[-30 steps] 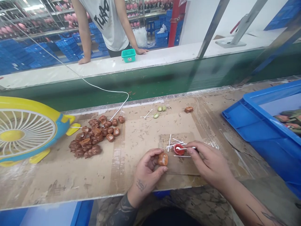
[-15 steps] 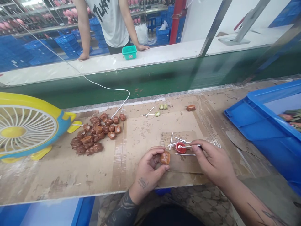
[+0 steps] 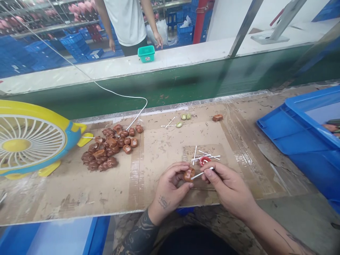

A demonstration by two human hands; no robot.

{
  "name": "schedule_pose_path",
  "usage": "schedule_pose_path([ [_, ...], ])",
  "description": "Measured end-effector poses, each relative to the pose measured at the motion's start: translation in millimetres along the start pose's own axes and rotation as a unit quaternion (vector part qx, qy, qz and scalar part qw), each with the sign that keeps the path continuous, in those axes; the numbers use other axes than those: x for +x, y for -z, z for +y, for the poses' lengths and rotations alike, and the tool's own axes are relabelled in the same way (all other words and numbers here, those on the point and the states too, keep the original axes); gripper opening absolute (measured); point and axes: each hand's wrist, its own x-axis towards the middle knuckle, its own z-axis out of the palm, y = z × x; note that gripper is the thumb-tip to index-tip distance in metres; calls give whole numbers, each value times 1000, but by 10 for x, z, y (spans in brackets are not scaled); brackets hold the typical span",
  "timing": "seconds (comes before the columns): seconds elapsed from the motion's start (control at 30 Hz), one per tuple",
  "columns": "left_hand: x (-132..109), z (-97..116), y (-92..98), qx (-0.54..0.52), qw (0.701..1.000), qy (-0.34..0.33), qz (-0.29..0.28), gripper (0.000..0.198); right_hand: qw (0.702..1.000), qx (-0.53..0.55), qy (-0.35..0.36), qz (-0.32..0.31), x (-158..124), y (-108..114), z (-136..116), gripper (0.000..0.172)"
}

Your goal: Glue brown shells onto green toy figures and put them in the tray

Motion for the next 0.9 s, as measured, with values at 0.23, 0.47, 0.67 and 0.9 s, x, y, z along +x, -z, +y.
schedule_pose_path([
  [0.23, 12, 55, -9, 14, 1000, 1, -13, 48, 997, -62, 47, 27, 46, 36, -44, 21],
  [0.47, 8, 83, -11, 16, 1000, 11, -11, 46, 996, -59, 60, 13, 6, 22, -18, 19],
  [0.67, 0, 65, -33, -45, 998, 45, 20, 43, 994, -53, 61, 77, 27, 99, 11, 16],
  [0.9, 5, 69, -26, -53, 996, 52, 41, 34, 962, -243, 57, 114, 208, 277, 179, 17],
])
